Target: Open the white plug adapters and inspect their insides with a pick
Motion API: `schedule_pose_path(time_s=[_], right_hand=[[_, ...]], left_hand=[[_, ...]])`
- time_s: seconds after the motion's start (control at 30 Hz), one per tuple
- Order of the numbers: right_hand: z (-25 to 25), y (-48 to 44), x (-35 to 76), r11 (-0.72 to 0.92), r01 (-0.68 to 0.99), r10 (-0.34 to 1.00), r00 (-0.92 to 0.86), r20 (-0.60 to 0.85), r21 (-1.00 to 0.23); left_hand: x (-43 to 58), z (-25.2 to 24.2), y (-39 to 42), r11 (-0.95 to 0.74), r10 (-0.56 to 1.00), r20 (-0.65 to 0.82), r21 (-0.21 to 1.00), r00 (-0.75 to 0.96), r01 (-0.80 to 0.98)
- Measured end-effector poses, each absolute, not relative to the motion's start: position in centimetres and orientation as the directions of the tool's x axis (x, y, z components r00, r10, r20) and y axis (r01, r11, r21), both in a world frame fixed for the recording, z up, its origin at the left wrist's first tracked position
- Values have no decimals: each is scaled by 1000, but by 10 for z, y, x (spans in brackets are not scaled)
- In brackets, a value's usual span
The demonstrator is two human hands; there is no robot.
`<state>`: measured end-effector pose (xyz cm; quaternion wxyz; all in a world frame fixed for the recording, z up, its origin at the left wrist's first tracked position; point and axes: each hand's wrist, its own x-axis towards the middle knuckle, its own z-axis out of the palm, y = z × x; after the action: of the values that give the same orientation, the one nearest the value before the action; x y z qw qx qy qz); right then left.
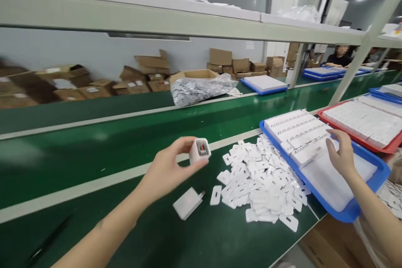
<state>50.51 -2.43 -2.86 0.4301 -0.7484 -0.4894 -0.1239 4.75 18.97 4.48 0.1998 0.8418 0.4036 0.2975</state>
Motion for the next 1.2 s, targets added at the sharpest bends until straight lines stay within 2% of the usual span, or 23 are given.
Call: schedule_pose_path(time_s=[0.1, 0.2, 0.3, 0.4, 0.57, 0.67, 0.7, 0.77, 0.83, 1.07, 1.2], right_hand=[[-21, -9, 455, 38, 922, 842, 178, 509, -385], [-28, 7, 422, 131, 944, 906, 10, 422, -303], [-36, 17, 418, 122, 949, 917, 4, 399, -291], [-35, 27, 427, 100, 940, 917, 40, 398, -325], [-5, 9, 392, 65, 898, 889, 146, 434, -435], [10, -34, 321, 149, 852, 872, 127, 473, -502], [11, -48, 293, 222, 824, 858, 89, 506, -521], [8, -72, 240, 445, 666, 811, -15, 585, -599], [2, -84, 203, 532, 575, 781, -50, 622, -622], [-4, -75, 175, 566, 535, 758, -39, 651, -627], [-7, -74, 170, 543, 530, 772, -11, 636, -651]], left_hand=[[17, 39, 109, -727, 686, 499, 506, 529, 464], [3, 18, 42, -741, 671, 586, 503, 455, 445], [-2, -4, -5, -701, 712, 598, 586, 368, 406], [-5, -15, -35, -693, 720, 620, 661, 310, 289], [-4, -21, -49, -718, 696, 691, 676, 196, 167], [6, -29, -43, -801, 582, 805, 545, 113, 247], [10, -32, -41, -827, 521, 848, 475, 94, 299], [17, -38, -37, -842, 426, 902, 365, 74, 396], [24, -42, -36, -829, 395, 916, 323, 70, 456], [32, -44, -40, -806, 401, 912, 304, 91, 508], [35, -45, -38, -762, 341, 934, 207, 107, 613]])
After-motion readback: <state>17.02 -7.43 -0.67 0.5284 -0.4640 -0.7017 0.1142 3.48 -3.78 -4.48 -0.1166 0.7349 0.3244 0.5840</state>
